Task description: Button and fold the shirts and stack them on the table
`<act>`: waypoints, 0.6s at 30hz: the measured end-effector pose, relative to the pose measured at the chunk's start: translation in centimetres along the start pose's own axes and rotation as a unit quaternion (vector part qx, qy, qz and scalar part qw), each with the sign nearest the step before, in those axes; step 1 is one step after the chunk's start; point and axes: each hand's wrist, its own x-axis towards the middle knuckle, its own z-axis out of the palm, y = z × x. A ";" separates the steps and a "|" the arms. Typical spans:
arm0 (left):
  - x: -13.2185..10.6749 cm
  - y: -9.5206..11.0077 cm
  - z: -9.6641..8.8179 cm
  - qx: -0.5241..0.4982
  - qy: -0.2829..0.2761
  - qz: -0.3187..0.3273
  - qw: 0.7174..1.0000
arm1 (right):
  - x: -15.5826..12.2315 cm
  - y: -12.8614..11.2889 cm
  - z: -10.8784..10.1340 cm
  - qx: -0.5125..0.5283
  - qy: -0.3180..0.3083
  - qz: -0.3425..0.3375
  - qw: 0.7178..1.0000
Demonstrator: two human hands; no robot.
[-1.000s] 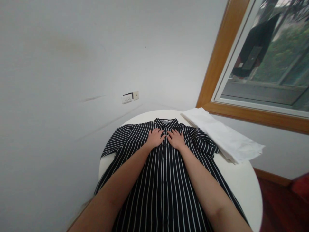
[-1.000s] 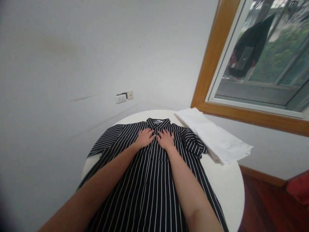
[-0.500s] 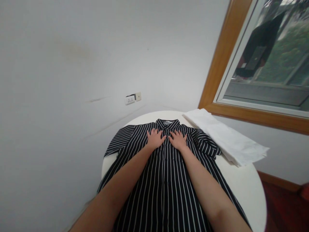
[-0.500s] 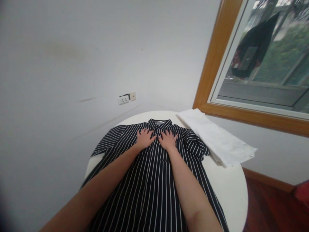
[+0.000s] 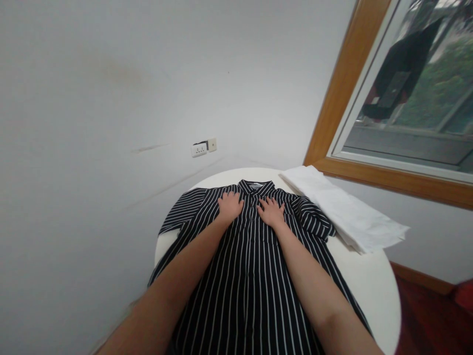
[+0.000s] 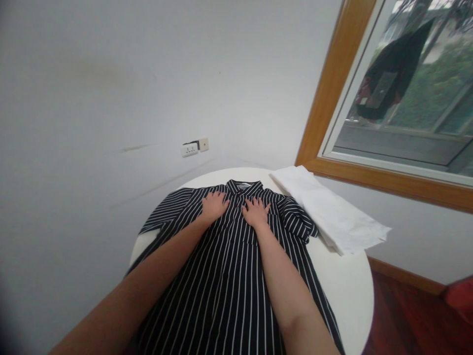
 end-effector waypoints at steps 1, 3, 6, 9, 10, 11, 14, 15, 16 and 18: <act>0.7 -1.2 -0.4 0.013 0.005 -0.010 1.000 | 0.0 0.0 0.0 -0.003 -0.001 -0.001 1.000; 2.3 -4.5 -1.4 0.052 -0.002 -0.016 0.999 | 0.0 0.0 0.0 -0.008 -0.003 -0.001 1.000; 4.3 -10.4 -2.9 0.109 -0.062 -0.030 0.992 | -0.1 0.0 0.1 -0.013 -0.002 -0.003 1.000; 5.3 -15.3 -3.8 0.125 -0.097 -0.060 0.986 | -0.2 -0.2 0.0 -0.023 -0.011 -0.004 1.000; 5.5 -16.4 -4.0 0.128 -0.110 -0.071 0.983 | -0.3 -0.3 -0.1 -0.027 -0.015 -0.004 1.000; 5.6 -17.4 -4.1 0.131 -0.125 -0.076 0.981 | -0.3 -0.4 -0.1 -0.030 -0.020 -0.002 0.999; 5.8 -19.5 -4.0 0.129 -0.165 -0.070 0.975 | -0.3 -0.5 -0.3 -0.031 -0.029 0.008 0.999; 5.9 -20.1 -3.9 0.127 -0.175 -0.064 0.974 | -0.3 -0.5 -0.3 -0.029 -0.028 0.009 0.999; 6.0 -20.6 -3.9 0.126 -0.185 -0.059 0.973 | -0.3 -0.5 -0.3 -0.026 -0.026 0.009 0.999; 6.0 -21.6 -3.8 0.123 -0.201 -0.051 0.970 | -0.3 -0.4 -0.2 -0.020 -0.019 0.004 1.000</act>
